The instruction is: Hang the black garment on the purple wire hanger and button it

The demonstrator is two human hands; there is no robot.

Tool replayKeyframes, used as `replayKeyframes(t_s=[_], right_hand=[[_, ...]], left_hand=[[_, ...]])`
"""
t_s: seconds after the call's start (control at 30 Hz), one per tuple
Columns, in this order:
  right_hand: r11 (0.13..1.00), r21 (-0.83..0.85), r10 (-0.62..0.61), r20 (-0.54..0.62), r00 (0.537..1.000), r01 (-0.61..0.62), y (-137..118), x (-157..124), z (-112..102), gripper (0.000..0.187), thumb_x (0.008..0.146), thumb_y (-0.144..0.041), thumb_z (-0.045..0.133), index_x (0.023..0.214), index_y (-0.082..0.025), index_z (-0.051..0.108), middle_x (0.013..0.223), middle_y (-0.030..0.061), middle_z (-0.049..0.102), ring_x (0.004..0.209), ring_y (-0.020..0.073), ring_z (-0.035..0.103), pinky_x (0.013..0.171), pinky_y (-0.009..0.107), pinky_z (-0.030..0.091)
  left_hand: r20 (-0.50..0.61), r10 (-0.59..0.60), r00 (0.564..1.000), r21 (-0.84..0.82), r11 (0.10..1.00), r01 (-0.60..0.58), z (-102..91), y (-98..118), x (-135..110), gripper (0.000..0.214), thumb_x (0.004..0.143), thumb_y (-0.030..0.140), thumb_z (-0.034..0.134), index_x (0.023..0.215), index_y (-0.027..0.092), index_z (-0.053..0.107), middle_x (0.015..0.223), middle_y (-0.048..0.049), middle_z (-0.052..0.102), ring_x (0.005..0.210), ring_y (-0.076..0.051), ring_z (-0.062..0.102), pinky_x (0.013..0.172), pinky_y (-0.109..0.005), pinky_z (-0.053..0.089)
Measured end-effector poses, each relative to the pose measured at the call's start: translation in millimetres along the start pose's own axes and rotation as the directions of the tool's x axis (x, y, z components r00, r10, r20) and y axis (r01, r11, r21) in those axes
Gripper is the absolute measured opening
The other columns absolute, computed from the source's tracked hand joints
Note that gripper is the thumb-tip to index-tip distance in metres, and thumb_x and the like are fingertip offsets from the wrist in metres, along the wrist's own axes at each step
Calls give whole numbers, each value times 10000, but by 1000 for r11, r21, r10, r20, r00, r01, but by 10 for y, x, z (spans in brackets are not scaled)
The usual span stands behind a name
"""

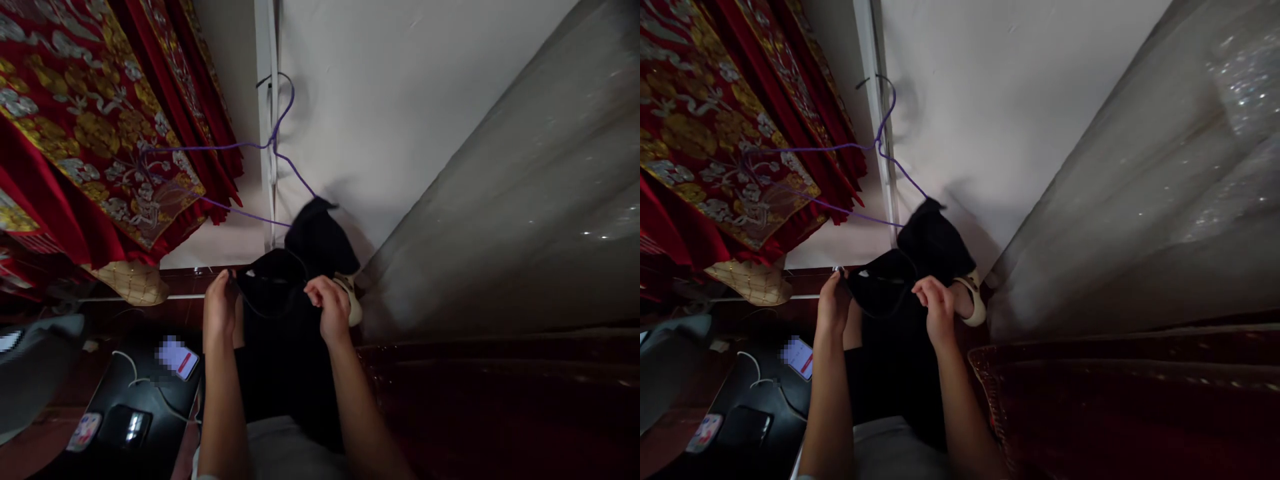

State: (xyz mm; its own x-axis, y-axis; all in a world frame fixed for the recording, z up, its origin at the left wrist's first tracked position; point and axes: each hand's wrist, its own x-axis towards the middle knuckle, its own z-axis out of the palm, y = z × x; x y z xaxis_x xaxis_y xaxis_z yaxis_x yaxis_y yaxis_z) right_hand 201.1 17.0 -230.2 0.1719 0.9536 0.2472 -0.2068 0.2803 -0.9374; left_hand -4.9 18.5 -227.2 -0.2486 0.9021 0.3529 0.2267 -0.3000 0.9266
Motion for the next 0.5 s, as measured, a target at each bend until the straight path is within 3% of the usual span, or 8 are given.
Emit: replayKeyframes(t_s=[0.1,0.17,0.2,0.27,0.33,0.37,0.43,0.5], right_hand=[[970,-120,-184,193,964,210,-180,-37,11,312,935,-470,578,1081,-237,728,1003,75,695,946,229,652,847,368,531],[958,-125,-200,348,916,257,-305,-87,73,528,878,-442,685,1363,-248,607,1343,109,653,1234,270,624,1050,414,511],[959,-132,-187,370,910,251,-371,-101,107,617,851,-410,726,1424,-256,556,1406,111,629,1294,275,605,1092,418,500],[965,-154,-158,304,939,213,-517,-66,152,551,836,-347,739,1365,-270,605,1337,91,683,1254,270,644,1075,409,525],[968,-156,-151,266,952,197,-675,86,157,250,849,-289,677,1090,-263,739,1074,58,766,1045,257,721,946,393,580],[965,-148,-165,301,939,217,-750,207,151,150,841,-253,648,937,-254,762,937,42,769,929,246,733,877,382,592],[939,-119,-258,371,892,321,-867,522,150,147,798,-194,617,745,-243,745,761,22,731,775,218,708,788,357,585],[897,-105,-382,305,872,430,-906,886,188,144,778,-190,621,775,-242,755,781,24,728,800,210,694,808,344,574]], left_hand=[[-30,-12,999,-114,993,9,153,495,-93,305,1043,459,509,961,188,623,893,-44,668,835,-171,648,769,-296,535],[73,55,996,-98,994,-48,273,874,-145,254,1028,416,587,947,191,673,907,-44,697,855,-177,656,808,-302,538],[141,122,982,-73,991,-112,325,1041,-152,231,1027,395,599,954,197,695,920,-46,706,875,-183,662,834,-312,541],[230,250,941,-8,967,-255,385,1279,-95,227,1032,396,595,999,213,725,972,-57,706,923,-196,660,885,-338,540],[286,359,888,28,924,-382,375,1353,68,330,1034,499,559,1115,224,720,1094,-87,692,1043,-228,642,970,-381,524],[343,390,855,23,906,-422,346,1325,175,425,1034,573,511,1180,223,702,1161,-106,680,1110,-248,627,1013,-405,510],[543,376,751,-11,897,-441,261,1167,384,573,1034,672,389,1224,213,676,1187,-122,682,1155,-273,621,1040,-429,502],[746,240,621,52,909,-414,163,935,522,579,1032,676,379,1050,199,707,991,-102,712,998,-267,667,947,-400,541]])
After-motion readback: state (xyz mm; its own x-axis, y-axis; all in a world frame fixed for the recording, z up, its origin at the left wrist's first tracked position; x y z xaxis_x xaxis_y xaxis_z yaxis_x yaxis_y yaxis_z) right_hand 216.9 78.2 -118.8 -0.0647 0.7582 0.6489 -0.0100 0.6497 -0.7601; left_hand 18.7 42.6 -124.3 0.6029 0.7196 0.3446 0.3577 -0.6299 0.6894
